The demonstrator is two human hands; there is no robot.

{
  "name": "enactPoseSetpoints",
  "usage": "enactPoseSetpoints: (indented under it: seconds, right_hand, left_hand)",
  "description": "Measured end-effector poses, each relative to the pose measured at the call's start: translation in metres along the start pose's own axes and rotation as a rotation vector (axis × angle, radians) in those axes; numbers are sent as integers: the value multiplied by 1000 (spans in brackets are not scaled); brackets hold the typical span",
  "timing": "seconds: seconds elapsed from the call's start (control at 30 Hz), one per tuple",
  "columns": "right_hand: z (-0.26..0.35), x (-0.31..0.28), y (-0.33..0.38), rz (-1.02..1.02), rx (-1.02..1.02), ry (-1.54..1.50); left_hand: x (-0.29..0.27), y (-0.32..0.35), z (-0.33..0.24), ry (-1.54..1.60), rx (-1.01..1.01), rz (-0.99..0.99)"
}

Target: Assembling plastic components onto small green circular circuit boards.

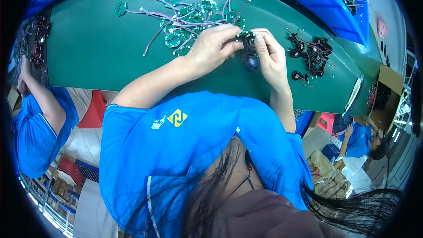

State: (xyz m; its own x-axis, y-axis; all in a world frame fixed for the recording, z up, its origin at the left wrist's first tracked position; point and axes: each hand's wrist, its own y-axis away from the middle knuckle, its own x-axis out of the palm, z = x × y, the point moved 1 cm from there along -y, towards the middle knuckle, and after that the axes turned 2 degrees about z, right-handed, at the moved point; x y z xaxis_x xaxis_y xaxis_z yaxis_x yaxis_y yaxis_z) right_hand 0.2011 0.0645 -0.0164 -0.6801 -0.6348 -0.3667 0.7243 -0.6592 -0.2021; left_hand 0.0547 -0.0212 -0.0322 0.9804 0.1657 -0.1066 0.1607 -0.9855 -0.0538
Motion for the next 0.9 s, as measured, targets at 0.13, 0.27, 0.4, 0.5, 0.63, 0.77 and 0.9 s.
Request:
enactPoseSetpoints:
  seconds: [0.13,0.27,0.4,0.5,0.63,0.77,0.9]
  right_hand:
    - [22,-6,9,41,512,-237]
    - [17,-17,14,128,425,-236]
    - [19,-35,14,284,379,-122]
    - [21,-41,13,407,357,-7]
    - [18,-43,14,197,299,75]
    - [11,-67,10,219,-105,422]
    - [12,-71,16,220,-118,626]
  left_hand:
    - [4,1,2,-286,291,88]
    - [1,1,-10,-125,0,384]
    - [-7,1,-14,147,-216,571]
    - [-11,0,-14,367,-329,657]
    - [-13,-2,-14,412,-305,506]
    - [-17,-5,-17,459,-322,366]
    - [-16,-5,-15,522,-349,272]
